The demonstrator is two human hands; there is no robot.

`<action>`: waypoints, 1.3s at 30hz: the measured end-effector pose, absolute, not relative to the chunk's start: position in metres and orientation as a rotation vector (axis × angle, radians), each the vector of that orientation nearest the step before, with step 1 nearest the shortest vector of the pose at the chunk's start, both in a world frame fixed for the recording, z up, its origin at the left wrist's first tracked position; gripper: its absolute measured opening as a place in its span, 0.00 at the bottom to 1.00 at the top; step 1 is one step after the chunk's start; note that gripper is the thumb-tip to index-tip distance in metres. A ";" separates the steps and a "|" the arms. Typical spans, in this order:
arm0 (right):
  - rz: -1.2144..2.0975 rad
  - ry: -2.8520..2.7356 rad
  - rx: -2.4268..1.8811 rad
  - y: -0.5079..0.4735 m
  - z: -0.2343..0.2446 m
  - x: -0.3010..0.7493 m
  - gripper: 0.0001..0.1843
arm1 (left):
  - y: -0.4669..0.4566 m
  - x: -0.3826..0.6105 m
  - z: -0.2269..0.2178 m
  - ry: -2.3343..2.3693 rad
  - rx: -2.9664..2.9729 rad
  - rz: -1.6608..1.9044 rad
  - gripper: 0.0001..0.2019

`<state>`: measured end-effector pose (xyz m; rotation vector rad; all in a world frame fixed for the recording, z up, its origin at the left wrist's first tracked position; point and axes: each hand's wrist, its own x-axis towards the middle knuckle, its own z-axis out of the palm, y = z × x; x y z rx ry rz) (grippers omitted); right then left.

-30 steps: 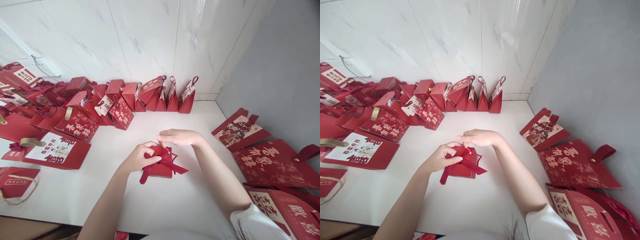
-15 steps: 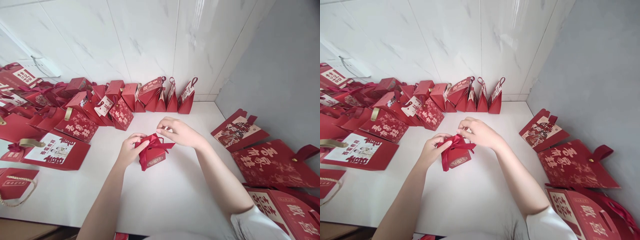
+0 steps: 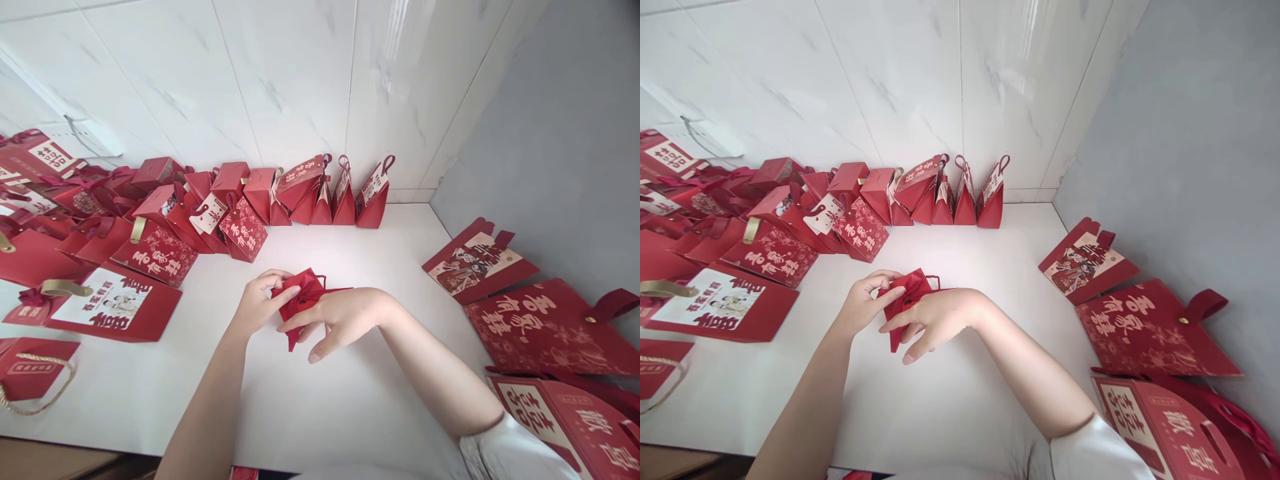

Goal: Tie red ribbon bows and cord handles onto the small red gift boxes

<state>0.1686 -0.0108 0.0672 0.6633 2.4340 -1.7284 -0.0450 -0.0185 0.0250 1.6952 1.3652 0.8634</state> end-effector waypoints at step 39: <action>-1.583 2.830 1.060 0.005 0.079 0.205 0.15 | -0.024 -0.054 0.034 1.271 1.762 0.621 0.19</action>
